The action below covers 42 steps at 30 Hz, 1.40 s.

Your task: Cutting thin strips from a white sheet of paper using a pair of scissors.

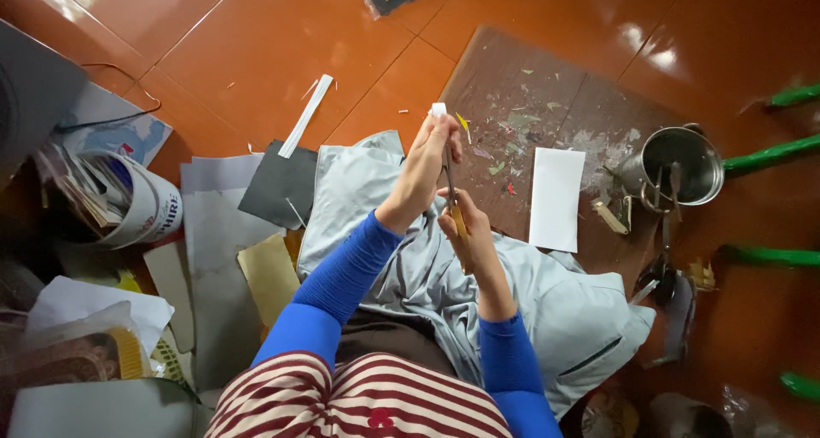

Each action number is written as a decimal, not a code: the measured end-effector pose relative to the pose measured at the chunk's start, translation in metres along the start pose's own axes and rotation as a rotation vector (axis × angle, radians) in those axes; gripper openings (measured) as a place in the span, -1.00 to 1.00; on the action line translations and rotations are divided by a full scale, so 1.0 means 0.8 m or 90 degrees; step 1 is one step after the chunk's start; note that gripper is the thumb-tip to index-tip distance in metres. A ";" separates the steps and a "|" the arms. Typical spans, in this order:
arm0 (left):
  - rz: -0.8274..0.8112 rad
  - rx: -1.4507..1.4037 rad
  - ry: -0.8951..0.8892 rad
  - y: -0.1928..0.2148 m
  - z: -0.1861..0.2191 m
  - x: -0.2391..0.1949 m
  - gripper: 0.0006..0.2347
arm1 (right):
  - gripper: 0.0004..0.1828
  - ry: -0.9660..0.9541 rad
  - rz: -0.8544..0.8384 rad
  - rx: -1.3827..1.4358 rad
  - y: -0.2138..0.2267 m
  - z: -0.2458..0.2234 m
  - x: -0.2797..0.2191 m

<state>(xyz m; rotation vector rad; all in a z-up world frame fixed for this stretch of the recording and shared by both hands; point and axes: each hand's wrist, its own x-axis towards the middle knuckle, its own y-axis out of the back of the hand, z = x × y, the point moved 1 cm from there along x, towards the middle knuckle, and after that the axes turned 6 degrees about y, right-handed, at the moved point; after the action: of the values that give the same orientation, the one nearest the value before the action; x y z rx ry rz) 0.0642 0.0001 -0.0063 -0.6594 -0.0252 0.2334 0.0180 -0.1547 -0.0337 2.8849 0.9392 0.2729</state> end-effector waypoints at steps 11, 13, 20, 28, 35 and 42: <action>0.021 0.060 0.011 -0.014 -0.001 -0.009 -0.72 | -0.55 -0.037 0.036 -0.002 0.001 0.003 -0.002; 0.024 0.046 0.017 -0.013 0.001 -0.004 -0.72 | -0.57 -0.073 0.049 -0.016 0.001 -0.004 -0.002; 0.033 0.036 -0.059 -0.007 0.024 0.014 -0.76 | -0.61 -0.042 0.066 -0.048 -0.002 0.005 -0.004; 0.041 0.010 0.008 -0.004 -0.004 -0.006 -0.71 | -0.64 0.228 0.061 -0.079 -0.008 -0.006 -0.001; 0.041 0.054 -0.063 0.003 0.020 0.017 -0.82 | -0.67 -0.059 0.066 -0.070 -0.009 -0.018 0.000; 0.079 0.020 -0.008 0.015 -0.028 0.009 -0.76 | -0.67 0.111 0.064 -0.136 -0.009 0.027 0.000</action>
<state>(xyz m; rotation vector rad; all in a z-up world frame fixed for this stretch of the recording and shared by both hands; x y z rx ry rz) 0.0712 -0.0027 -0.0314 -0.6296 0.0068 0.3566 0.0178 -0.1496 -0.0561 2.7472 0.7372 0.6022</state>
